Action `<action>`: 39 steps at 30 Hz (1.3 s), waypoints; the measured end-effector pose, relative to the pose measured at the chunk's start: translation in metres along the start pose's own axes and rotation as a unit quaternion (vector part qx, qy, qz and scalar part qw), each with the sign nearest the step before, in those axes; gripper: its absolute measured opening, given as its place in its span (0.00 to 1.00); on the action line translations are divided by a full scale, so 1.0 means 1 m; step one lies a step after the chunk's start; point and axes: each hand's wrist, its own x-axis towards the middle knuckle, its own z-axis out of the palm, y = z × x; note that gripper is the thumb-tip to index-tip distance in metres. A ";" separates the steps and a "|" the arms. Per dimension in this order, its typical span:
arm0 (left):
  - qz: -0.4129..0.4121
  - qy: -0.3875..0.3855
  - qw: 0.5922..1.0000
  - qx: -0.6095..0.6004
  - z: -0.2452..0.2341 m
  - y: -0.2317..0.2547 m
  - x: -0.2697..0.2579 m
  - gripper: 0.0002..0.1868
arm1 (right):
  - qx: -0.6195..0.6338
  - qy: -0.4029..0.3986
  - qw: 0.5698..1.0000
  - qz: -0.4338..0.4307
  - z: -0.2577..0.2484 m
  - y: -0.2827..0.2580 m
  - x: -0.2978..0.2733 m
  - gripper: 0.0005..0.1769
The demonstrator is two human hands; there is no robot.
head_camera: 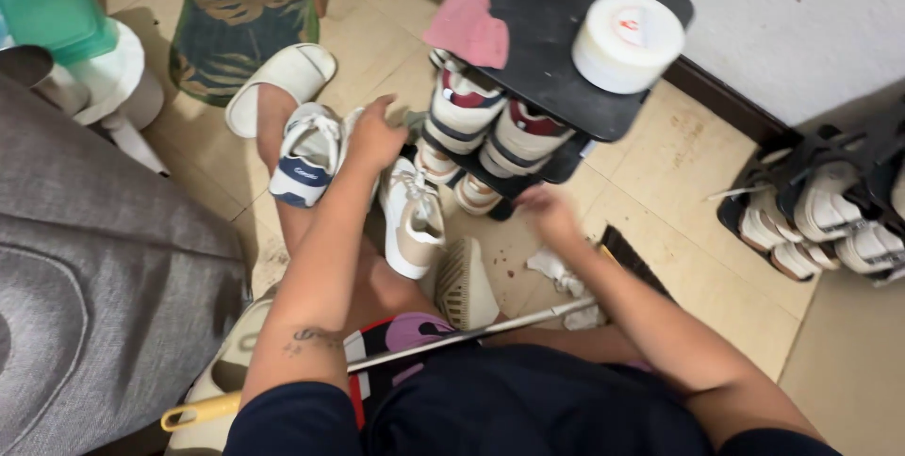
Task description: The person removes shoes from a multi-tier shoe rack, sweeps the floor with a broom, and wipes the rack with a cloth. They then place the shoes back onto the rack in an organized manner.
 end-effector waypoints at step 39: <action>-0.166 -0.334 0.725 -0.579 0.157 0.214 -0.068 0.29 | 0.336 0.250 0.887 0.196 -0.205 0.042 -0.071 0.16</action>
